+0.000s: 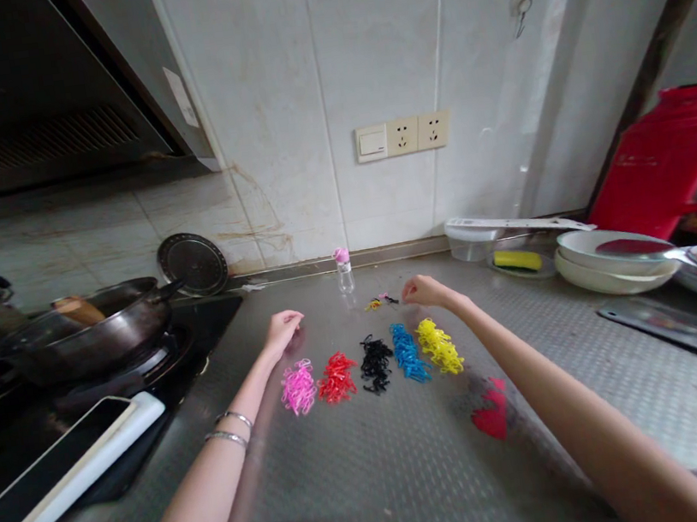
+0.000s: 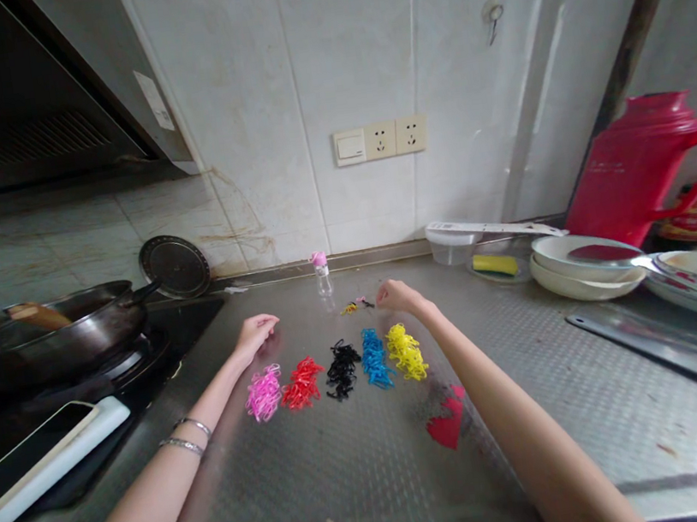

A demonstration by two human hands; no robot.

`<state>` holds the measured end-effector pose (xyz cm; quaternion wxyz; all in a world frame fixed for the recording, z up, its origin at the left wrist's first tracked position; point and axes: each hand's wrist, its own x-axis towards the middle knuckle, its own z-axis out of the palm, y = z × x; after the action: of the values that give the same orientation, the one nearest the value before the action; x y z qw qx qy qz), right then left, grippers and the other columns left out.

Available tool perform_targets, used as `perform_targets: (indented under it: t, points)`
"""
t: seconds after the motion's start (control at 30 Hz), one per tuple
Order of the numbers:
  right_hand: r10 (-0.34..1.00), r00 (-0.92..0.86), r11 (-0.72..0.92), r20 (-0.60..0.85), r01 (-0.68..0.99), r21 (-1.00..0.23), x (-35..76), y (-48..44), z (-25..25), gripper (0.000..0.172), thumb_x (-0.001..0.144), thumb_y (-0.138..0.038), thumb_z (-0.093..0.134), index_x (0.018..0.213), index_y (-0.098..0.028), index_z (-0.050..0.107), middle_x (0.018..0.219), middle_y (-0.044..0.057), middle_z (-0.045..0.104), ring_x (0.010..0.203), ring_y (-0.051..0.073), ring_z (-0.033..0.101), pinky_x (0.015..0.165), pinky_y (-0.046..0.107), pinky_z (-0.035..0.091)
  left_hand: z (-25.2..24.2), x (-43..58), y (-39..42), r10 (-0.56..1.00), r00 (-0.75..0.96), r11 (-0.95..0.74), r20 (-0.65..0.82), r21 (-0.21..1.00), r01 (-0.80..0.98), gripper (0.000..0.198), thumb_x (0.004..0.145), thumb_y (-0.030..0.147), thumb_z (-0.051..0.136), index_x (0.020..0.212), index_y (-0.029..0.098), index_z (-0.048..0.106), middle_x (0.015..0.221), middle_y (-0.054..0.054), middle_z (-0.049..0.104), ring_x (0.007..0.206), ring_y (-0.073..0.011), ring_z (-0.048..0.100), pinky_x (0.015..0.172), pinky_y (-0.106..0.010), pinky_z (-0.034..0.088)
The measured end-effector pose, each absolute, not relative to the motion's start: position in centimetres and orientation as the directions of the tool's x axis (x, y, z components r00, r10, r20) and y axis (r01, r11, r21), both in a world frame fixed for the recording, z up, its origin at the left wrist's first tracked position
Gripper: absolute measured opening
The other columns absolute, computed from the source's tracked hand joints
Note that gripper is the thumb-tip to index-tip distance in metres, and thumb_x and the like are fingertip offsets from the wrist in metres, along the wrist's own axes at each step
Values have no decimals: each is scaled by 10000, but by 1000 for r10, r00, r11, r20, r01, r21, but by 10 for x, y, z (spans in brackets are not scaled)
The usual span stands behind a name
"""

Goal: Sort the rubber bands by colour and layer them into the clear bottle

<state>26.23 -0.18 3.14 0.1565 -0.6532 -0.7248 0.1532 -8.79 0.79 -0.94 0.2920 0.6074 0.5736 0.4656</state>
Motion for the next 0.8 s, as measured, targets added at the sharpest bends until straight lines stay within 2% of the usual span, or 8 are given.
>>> perform_targets:
  t: [0.2, 0.43, 0.6, 0.8]
  points:
    - [992, -8, 48, 123, 945, -324, 240, 11, 14, 338, 650, -418, 568, 903, -213, 660, 885, 72, 658, 771, 194, 599, 589, 224, 416, -12, -90, 10, 971, -74, -178, 228, 893, 414, 178, 652, 256, 548, 727, 123, 638, 502, 14, 524, 421, -73, 421, 435, -193, 295]
    - [986, -31, 76, 161, 956, -284, 238, 11, 7, 253, 728, -328, 481, 857, -219, 670, 861, 68, 655, 766, 179, 592, 583, 211, 391, -13, -91, 10, 971, -63, -185, 229, 897, 400, 197, 652, 272, 550, 738, 119, 637, 501, 17, 518, 428, -70, 420, 447, -193, 301]
    - [979, -60, 124, 196, 935, -332, 243, 9, 7, 243, 728, -290, 488, 859, -207, 675, 834, 62, 662, 757, 161, 583, 569, 187, 370, -13, -91, 10, 971, -69, -183, 230, 894, 409, 195, 661, 265, 539, 741, 117, 637, 499, 16, 519, 438, -74, 426, 451, -195, 304]
    - [964, -112, 209, 241, 879, -429, 248, 12, 10, 237, 712, -253, 484, 786, -150, 684, 713, 39, 654, 665, 130, 560, 566, 177, 366, -13, -91, 10, 971, -68, -183, 231, 891, 416, 194, 661, 259, 540, 742, 115, 642, 500, 7, 531, 455, -82, 446, 460, -197, 315]
